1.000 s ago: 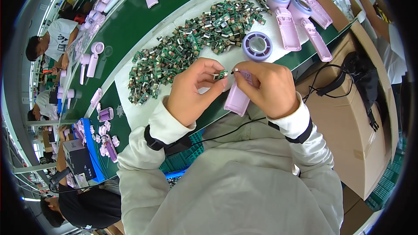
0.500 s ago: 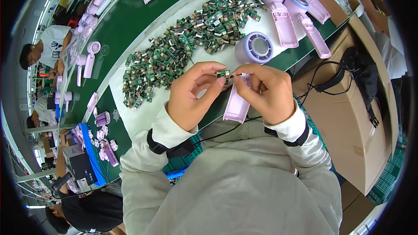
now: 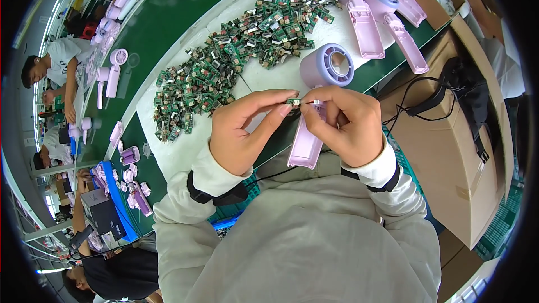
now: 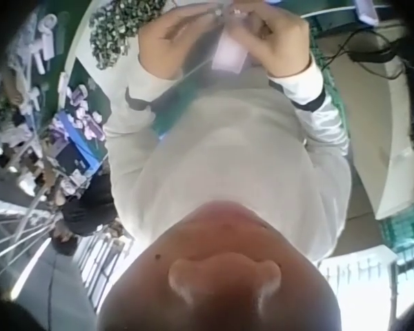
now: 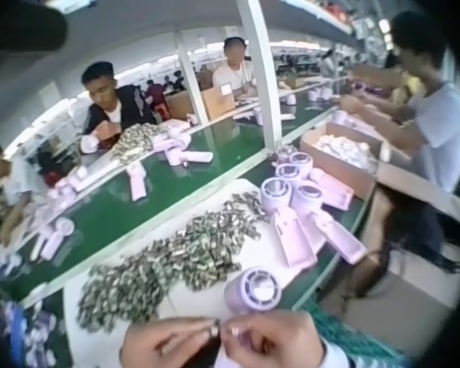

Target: The person picks up a pink fan housing and a circuit board, connects a wire to the board, and fits the board into the housing. They then set the assembly down and repeat the process with another fan housing and circuit board.

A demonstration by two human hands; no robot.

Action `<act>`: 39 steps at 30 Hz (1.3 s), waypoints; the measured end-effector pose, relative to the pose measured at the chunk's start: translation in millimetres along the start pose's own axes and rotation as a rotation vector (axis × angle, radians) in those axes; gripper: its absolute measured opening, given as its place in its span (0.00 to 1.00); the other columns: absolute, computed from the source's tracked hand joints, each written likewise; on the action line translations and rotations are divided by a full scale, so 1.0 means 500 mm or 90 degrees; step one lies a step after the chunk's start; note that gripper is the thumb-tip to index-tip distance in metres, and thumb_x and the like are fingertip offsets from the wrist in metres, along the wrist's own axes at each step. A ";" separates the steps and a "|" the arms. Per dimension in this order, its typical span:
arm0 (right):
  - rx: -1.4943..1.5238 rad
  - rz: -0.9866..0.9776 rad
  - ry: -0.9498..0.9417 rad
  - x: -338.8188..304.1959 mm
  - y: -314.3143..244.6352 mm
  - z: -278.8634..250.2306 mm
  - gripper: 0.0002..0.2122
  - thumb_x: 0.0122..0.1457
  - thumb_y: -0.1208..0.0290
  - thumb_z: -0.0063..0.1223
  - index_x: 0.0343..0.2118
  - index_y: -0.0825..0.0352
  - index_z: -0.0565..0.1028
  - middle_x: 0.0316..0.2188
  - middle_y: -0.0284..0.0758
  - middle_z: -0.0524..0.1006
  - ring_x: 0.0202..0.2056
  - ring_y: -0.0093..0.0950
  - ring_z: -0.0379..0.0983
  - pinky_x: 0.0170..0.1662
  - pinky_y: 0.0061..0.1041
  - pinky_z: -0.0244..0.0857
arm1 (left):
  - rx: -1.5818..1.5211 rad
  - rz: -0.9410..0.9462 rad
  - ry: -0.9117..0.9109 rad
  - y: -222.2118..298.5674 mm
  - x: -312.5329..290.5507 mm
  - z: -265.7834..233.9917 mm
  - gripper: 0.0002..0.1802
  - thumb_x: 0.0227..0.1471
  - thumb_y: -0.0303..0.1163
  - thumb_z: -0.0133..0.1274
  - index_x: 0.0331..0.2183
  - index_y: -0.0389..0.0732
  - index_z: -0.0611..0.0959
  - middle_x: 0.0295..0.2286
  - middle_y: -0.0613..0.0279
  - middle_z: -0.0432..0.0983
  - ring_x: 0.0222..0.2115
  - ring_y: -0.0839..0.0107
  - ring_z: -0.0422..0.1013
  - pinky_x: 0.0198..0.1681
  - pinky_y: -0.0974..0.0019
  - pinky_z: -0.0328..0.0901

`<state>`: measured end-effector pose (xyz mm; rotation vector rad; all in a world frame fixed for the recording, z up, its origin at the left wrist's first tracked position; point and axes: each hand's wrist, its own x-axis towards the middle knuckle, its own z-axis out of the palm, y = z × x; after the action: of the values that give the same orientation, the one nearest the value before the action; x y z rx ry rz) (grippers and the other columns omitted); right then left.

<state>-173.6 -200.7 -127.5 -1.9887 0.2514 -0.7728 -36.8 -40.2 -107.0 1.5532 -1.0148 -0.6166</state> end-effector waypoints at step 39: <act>0.049 -0.028 -0.066 -0.011 -0.003 -0.031 0.11 0.48 0.79 0.69 0.36 0.63 0.86 0.18 0.27 0.66 0.19 0.17 0.58 0.22 0.21 0.50 | -0.273 -0.051 -0.078 -0.045 0.006 -0.001 0.13 0.61 0.17 0.54 0.49 0.28 0.82 0.46 0.50 0.80 0.43 0.65 0.79 0.48 0.64 0.76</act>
<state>-187.5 -208.6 -123.1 -1.9603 0.1149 -0.6940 -28.6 -42.5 -128.1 1.1922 -0.8446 -0.9283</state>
